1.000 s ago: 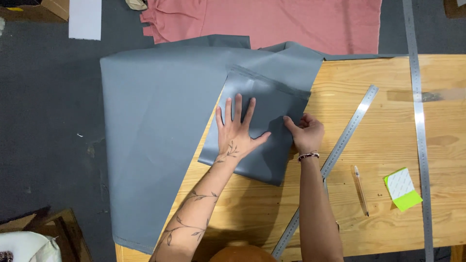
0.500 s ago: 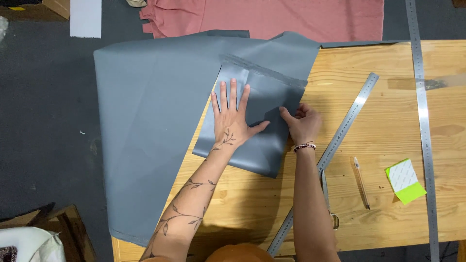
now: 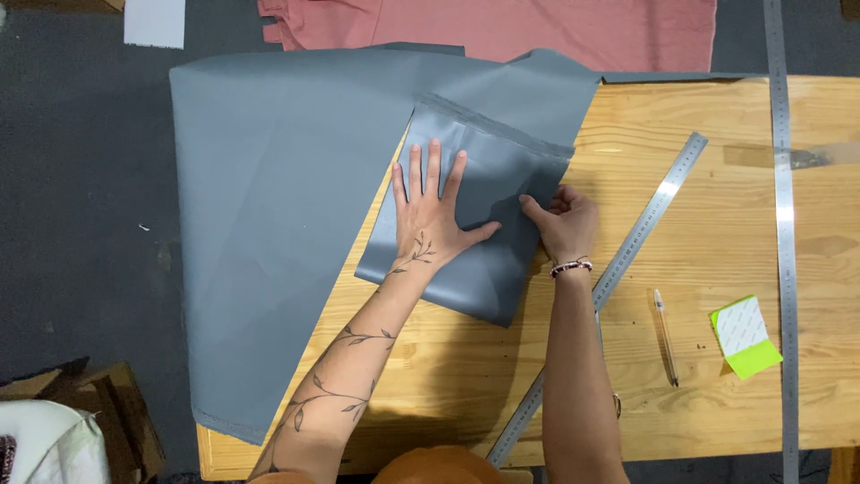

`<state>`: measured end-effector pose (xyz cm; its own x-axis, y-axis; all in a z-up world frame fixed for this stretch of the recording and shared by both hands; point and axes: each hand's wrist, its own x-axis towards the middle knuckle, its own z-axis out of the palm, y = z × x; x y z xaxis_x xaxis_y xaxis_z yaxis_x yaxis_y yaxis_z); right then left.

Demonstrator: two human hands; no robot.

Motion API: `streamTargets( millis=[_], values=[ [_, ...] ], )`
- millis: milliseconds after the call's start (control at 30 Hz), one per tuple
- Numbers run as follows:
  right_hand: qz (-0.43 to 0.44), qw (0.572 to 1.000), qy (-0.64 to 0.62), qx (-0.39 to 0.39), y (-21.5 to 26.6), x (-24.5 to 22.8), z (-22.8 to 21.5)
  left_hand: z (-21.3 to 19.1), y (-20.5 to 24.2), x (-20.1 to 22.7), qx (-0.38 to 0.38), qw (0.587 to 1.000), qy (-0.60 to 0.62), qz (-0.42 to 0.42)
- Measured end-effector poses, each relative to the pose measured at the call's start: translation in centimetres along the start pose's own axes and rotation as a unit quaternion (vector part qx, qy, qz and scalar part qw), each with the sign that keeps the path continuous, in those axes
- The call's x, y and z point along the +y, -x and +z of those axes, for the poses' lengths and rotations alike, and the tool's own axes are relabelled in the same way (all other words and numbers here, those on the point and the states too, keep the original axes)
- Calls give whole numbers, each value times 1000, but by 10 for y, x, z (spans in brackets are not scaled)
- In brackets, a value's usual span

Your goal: The person measures and marks a large piece of gray fabric on a wooden table using a metal ruler and a pencil. They then use scissors to cut the fabric along the marked line. After cutting, the person folds the fabric and uses a roll of clear tape to secure the folded edge. They continue to measure and mark the folded fabric with the ruler and pencil.

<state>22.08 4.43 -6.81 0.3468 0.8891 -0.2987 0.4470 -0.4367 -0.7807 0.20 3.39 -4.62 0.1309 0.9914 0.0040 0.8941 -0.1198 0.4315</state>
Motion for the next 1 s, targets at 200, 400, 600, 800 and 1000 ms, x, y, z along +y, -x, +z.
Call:
streamTargets(
  millis=[200,400,600,800,1000],
  values=[
    [14,1000,-10,2,-6,10,1,7,-5,-6,20,999,-30,-9],
    [1,1000,20,4,-10,18,3,-5,-8,-3,-25,1000,-8,-15],
    [-8,999,28,16,-8,17,2,-3,-15,-1,-18,999,-14,-22],
    [-7,1000,-5,10,-10,18,3,4,-15,-1,30,998,-55,-15],
    [-28,1000,-11,9,-9,21,2,8,-15,-4,35,996,-81,-8]
  ],
)
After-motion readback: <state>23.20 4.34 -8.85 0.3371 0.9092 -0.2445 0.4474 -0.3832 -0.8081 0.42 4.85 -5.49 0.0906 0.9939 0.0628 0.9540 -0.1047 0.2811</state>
